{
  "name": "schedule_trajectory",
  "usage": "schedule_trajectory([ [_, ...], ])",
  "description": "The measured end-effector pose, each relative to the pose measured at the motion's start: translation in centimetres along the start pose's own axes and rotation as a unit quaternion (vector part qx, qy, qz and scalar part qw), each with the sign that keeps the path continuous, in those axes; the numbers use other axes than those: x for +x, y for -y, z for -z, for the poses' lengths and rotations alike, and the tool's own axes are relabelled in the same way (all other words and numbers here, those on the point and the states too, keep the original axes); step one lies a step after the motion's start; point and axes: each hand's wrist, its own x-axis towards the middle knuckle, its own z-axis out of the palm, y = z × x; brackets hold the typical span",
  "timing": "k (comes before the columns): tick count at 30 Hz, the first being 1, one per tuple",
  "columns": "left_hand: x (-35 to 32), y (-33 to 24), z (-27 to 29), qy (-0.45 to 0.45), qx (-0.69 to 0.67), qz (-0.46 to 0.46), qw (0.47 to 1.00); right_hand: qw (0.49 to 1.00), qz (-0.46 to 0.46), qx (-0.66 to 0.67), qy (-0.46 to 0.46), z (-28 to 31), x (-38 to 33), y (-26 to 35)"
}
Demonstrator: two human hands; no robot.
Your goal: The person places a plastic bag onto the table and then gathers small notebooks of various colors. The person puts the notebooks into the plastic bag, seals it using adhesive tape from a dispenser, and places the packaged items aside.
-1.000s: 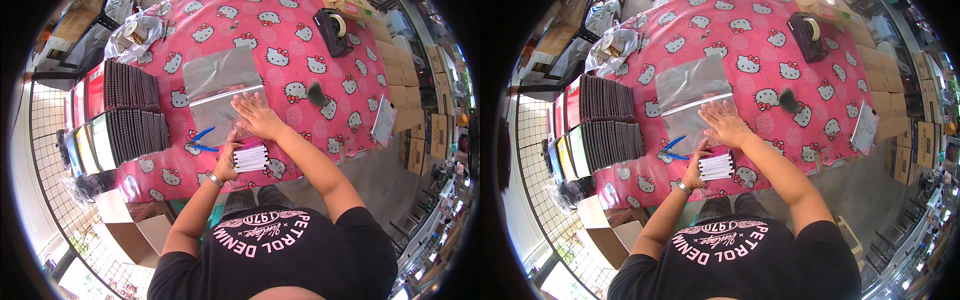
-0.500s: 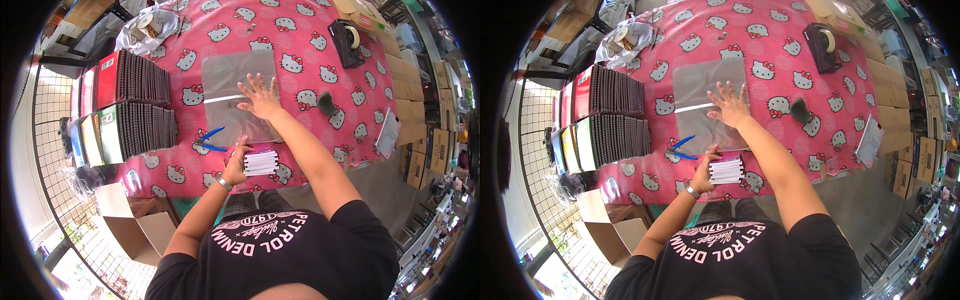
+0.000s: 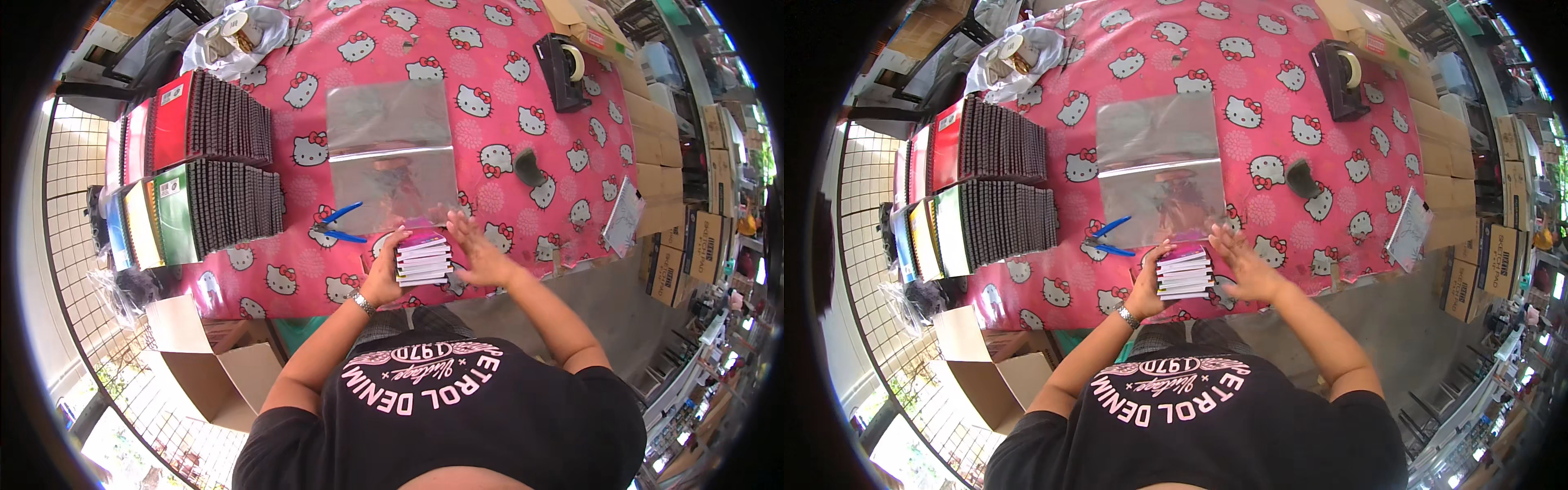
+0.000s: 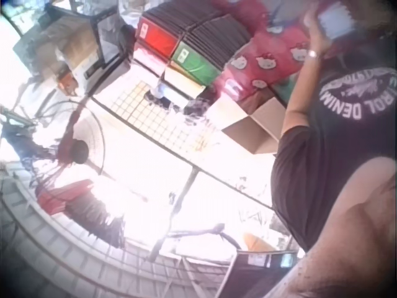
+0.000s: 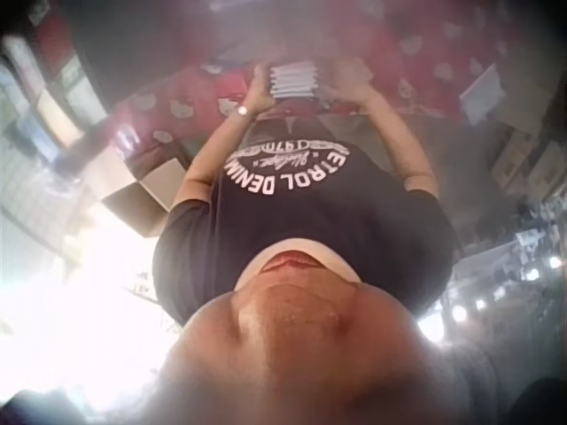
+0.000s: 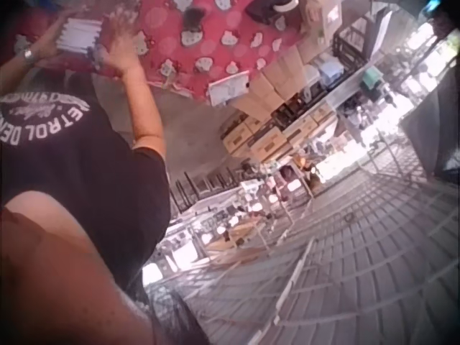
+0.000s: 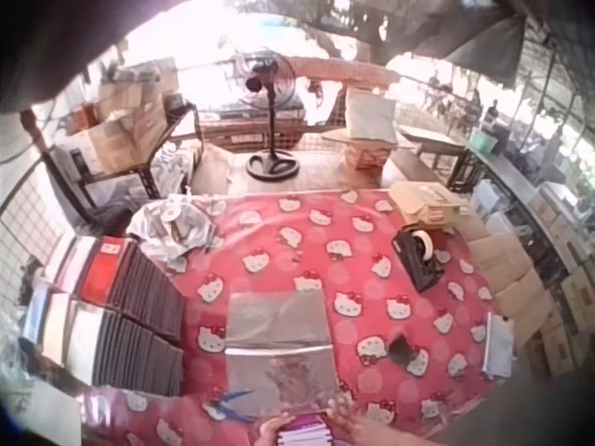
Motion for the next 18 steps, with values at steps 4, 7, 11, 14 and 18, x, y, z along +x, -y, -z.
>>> schedule_trajectory([
  [4,0.7,0.4,-0.9,-0.006,-0.009,0.002,1.0,0.936,-0.082,0.292,-0.179,-6.6,1.2,3.3],
  [7,0.4,0.4,-0.1,-0.018,-0.027,-0.039,0.999,0.933,-0.032,0.277,-0.228,-6.6,2.1,3.8],
  [11,-0.5,1.9,0.5,0.021,0.012,-0.02,1.0,0.924,0.006,0.29,-0.249,-9.2,2.3,2.7],
  [14,-0.5,3.2,-0.1,0.017,0.029,-0.035,0.999,0.926,0.012,0.301,-0.227,-9.8,2.1,1.9],
  [18,-1.0,4.9,-0.3,0.01,0.039,-0.047,0.998,0.978,-0.015,0.194,-0.077,-5.4,0.7,2.2],
])
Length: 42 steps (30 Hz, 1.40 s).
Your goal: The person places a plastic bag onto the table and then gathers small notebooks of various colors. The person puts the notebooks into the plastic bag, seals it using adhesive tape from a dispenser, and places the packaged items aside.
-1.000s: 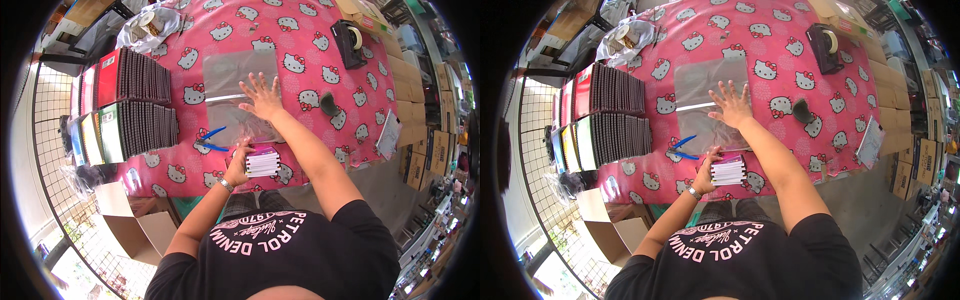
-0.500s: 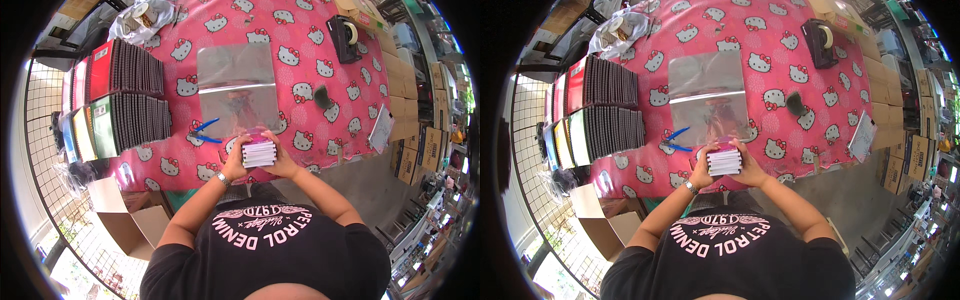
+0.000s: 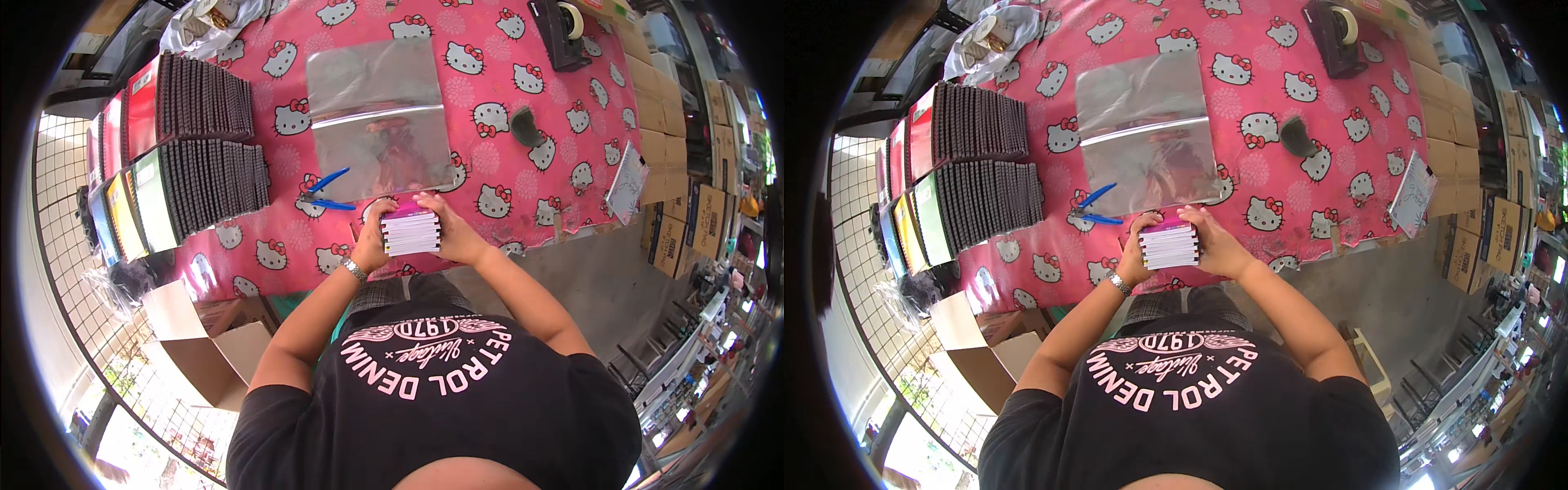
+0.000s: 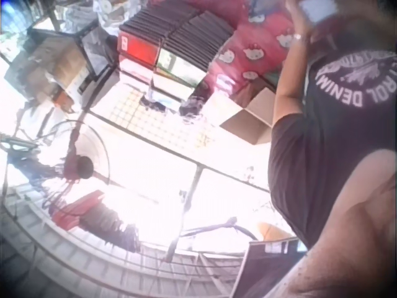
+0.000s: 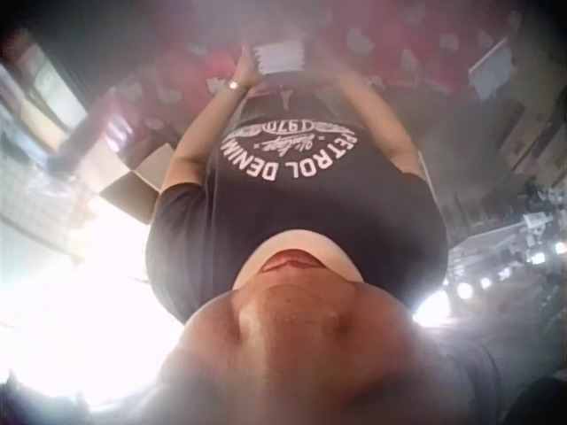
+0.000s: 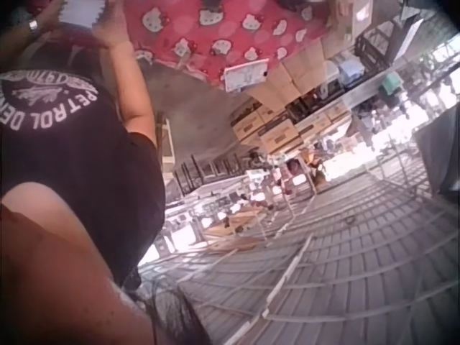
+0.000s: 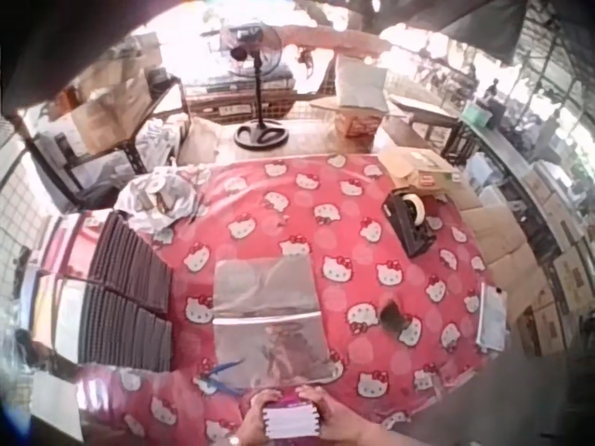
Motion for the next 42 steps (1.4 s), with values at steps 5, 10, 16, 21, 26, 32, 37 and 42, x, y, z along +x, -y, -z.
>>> schedule_trajectory([
  [5,0.6,-0.6,0.2,-0.017,0.032,-0.035,0.999,0.978,0.075,-0.159,-0.115,2.8,-0.4,7.3],
  [10,0.8,0.0,0.3,-0.003,0.025,-0.023,0.999,0.934,-0.013,-0.357,-0.014,-0.6,1.7,7.7],
  [16,4.5,-2.7,5.5,0.127,-0.11,0.206,0.964,0.94,-0.076,-0.307,-0.128,2.6,5.6,7.2],
  [21,15.2,-5.9,12.7,-0.109,-0.179,0.244,0.947,0.862,-0.343,0.215,-0.306,3.3,15.7,2.0],
  [26,19.1,0.1,14.2,-0.068,-0.135,0.37,0.917,0.84,-0.424,0.188,-0.282,2.5,21.2,-1.8],
  [32,19.6,-0.4,13.3,-0.105,-0.175,0.412,0.888,0.921,-0.329,-0.126,-0.164,4.3,19.4,-4.3],
  [37,19.5,-2.0,12.3,-0.13,-0.145,0.409,0.892,0.855,-0.361,0.288,-0.234,3.9,18.4,-4.0],
  [42,20.8,-1.3,11.0,-0.096,-0.059,0.431,0.895,0.888,-0.309,0.216,-0.264,3.0,17.4,-6.4],
])
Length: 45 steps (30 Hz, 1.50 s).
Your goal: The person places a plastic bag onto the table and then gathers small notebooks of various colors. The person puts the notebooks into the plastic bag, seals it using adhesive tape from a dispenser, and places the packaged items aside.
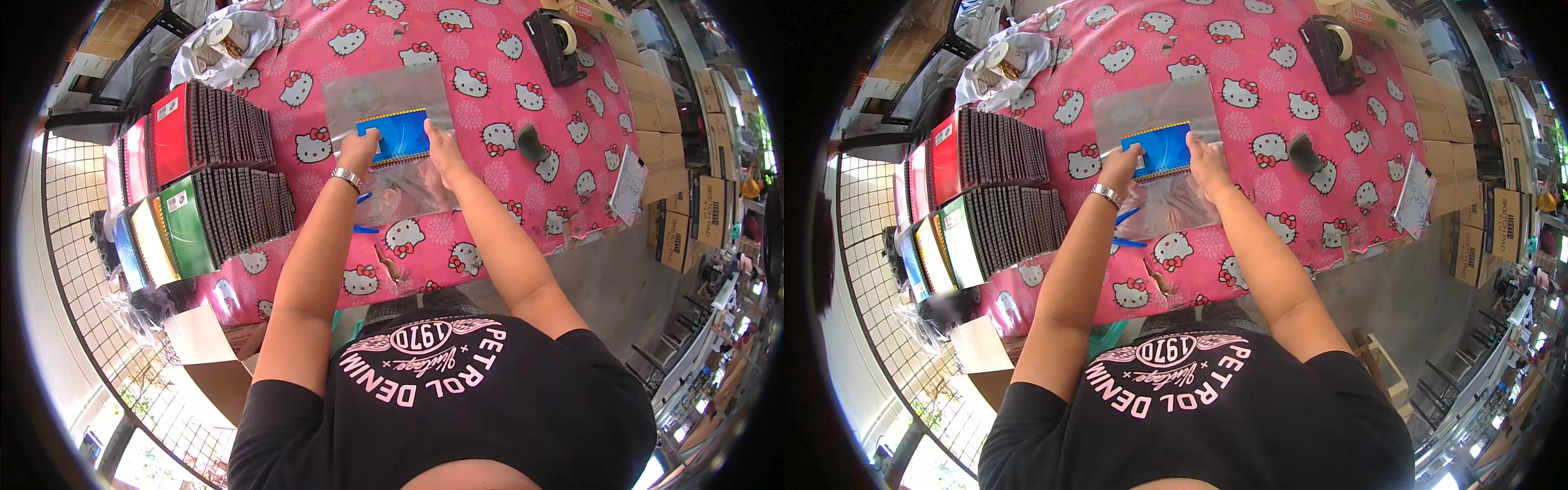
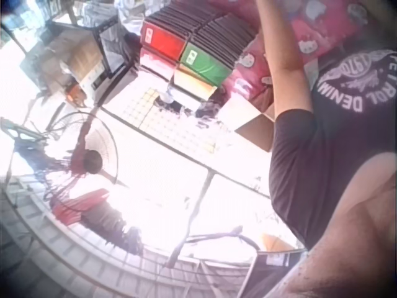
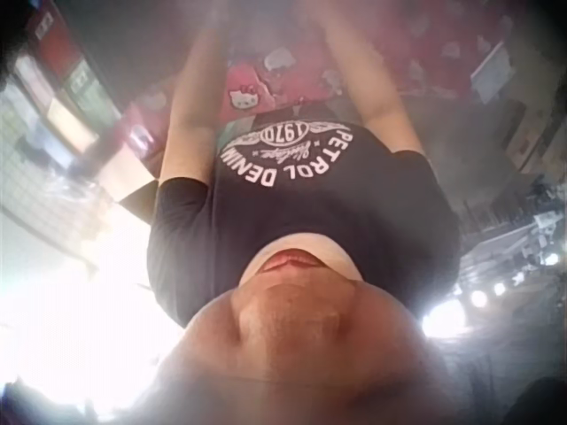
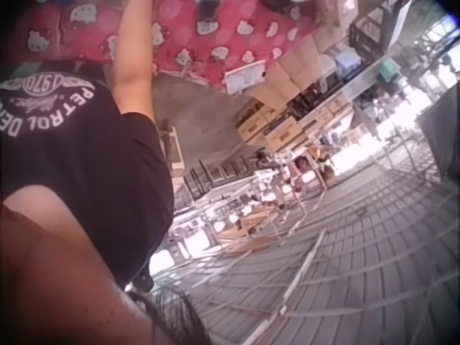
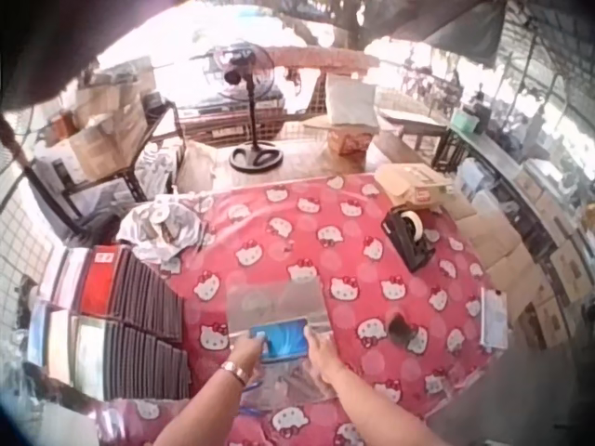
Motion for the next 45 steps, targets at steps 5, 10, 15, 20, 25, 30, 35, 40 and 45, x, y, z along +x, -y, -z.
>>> schedule_trajectory([
  [5,0.3,0.9,0.9,-0.009,-0.07,0.027,0.997,0.998,-0.006,0.056,0.025,-0.7,-0.8,1.1],
  [10,-1.7,5.6,3.7,-0.045,-0.068,-0.07,0.994,0.937,0.252,-0.157,-0.182,-1.5,-6.0,0.3],
  [15,-9.0,12.2,4.7,-0.158,0.38,-0.274,0.869,0.856,0.386,-0.332,0.088,-3.6,-10.4,-2.7],
  [20,-8.7,16.1,6.3,-0.163,0.298,-0.293,0.894,0.817,0.358,-0.413,0.183,-5.3,-9.0,-2.9],
  [25,-9.4,16.7,6.4,-0.172,0.228,-0.319,0.904,0.782,0.416,-0.447,0.129,-6.2,-10.2,-1.8],
  [30,-9.0,16.7,6.6,-0.167,0.125,-0.304,0.93,0.831,0.36,-0.387,0.171,-6.3,-8.6,-3.0],
  [35,-9.0,16.7,7.1,-0.135,0.05,-0.263,0.954,0.846,0.311,-0.387,0.194,-6.8,-8.0,-3.3],
  [40,-9.7,15.9,7.6,-0.123,0.205,-0.338,0.91,0.924,0.169,-0.327,0.104,-7.3,-9.0,-0.8],
  [45,-10.9,12.3,4.7,-0.235,0.378,-0.255,0.858,0.825,0.405,-0.389,0.071,-6.2,-9.7,4.1],
])
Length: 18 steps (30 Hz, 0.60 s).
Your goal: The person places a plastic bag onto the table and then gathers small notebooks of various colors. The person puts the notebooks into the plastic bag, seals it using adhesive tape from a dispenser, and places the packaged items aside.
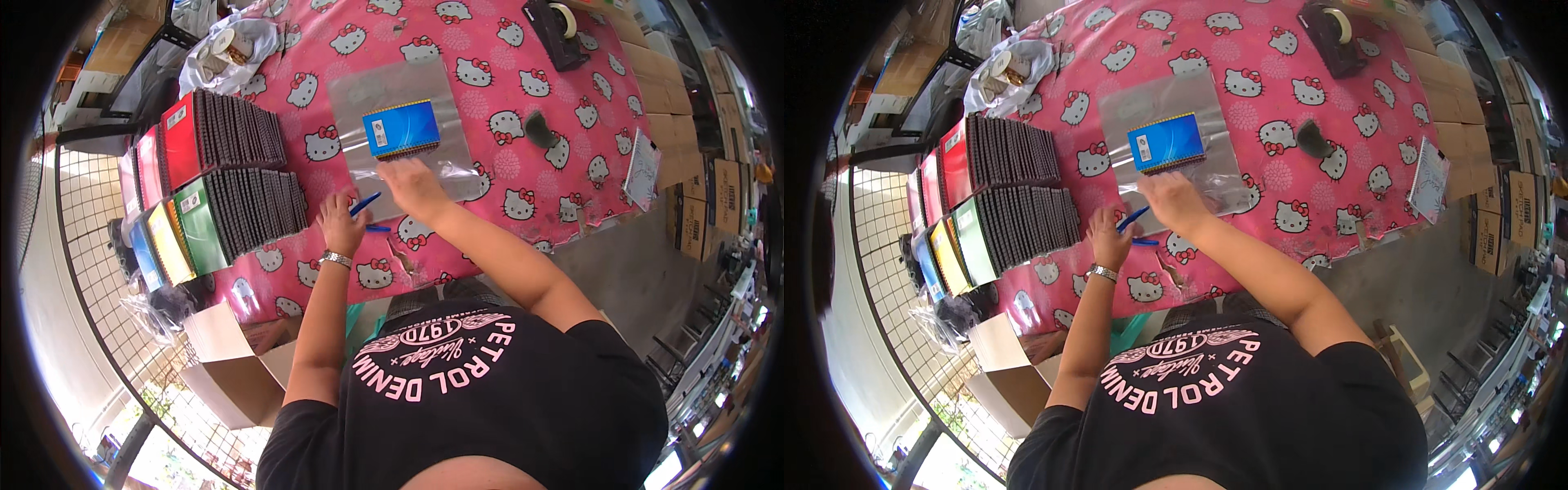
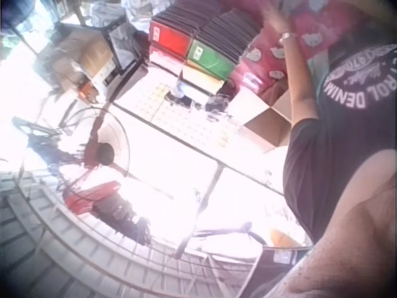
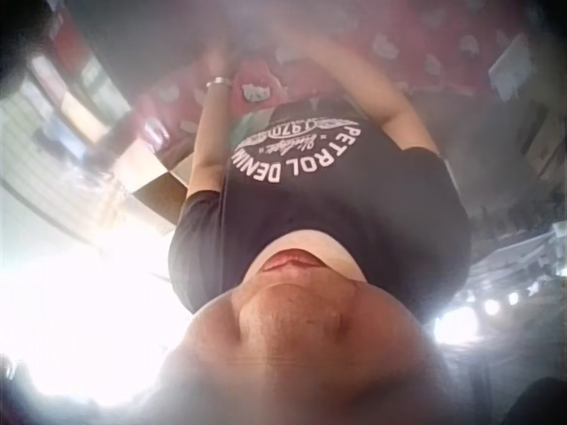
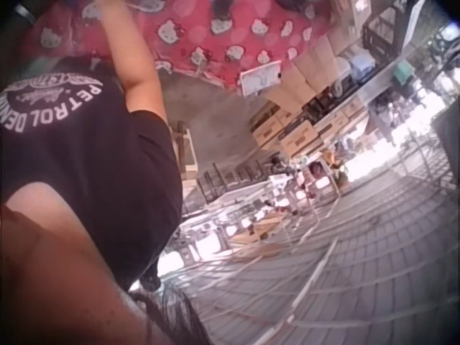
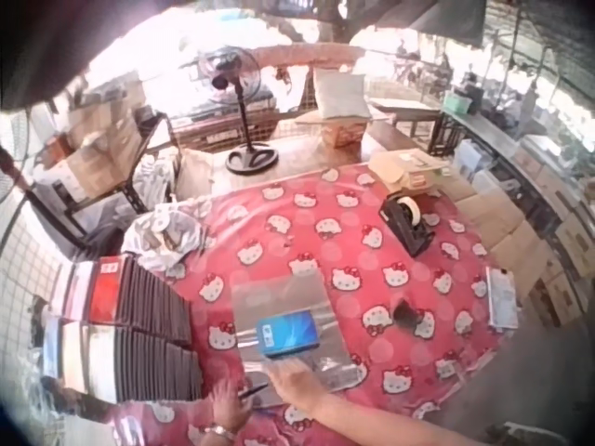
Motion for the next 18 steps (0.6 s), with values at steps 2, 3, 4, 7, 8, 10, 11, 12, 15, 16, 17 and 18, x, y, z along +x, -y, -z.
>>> schedule_trajectory([
  [2,2.6,-5.0,1.6,-0.127,-0.06,-0.114,0.984,0.995,0.078,-0.056,0.004,1.4,0.7,-0.5],
  [3,3.7,-5.6,1.8,-0.132,-0.07,-0.157,0.976,0.99,0.118,-0.073,0.006,1.8,1.1,-0.8],
  [4,4.6,-5.8,2.0,-0.14,-0.077,-0.196,0.968,0.983,0.164,-0.087,0.01,2.3,1.7,-0.5],
  [7,7.9,-2.0,1.4,-0.003,-0.114,-0.199,0.973,0.98,0.135,-0.144,-0.03,6.2,1.7,-0.3],
  [8,8.9,-1.2,1.5,0.031,-0.174,-0.143,0.974,0.965,0.145,-0.215,-0.046,6.2,1.7,-1.9],
  [10,10.2,-1.2,1.2,0.063,-0.304,-0.098,0.946,0.982,0.04,-0.181,0.022,6.5,1.7,-6.2],
  [11,10.6,-1.5,1.1,0.069,-0.321,-0.042,0.944,0.985,-0.013,-0.163,0.055,6.8,2.1,-8.0],
  [12,11.1,-1.7,1.2,0.072,-0.337,0.015,0.939,0.99,-0.055,-0.096,0.091,7.5,3.0,-9.3],
  [15,10.8,-2.9,0.6,-0.105,-0.134,-0.055,0.984,0.972,-0.155,0.056,0.17,9.2,5.0,-11.7],
  [16,9.2,-4.7,0.0,-0.183,-0.057,-0.147,0.971,0.965,-0.172,0.072,0.184,9.5,5.1,-12.4],
  [17,7.7,-6.2,-0.6,-0.257,0.022,-0.234,0.937,0.958,-0.186,0.089,0.199,9.6,5.2,-12.9],
  [18,6.4,-6.9,-1.6,-0.172,0.054,-0.29,0.94,0.955,-0.196,0.095,0.201,9.9,5.4,-13.1],
])
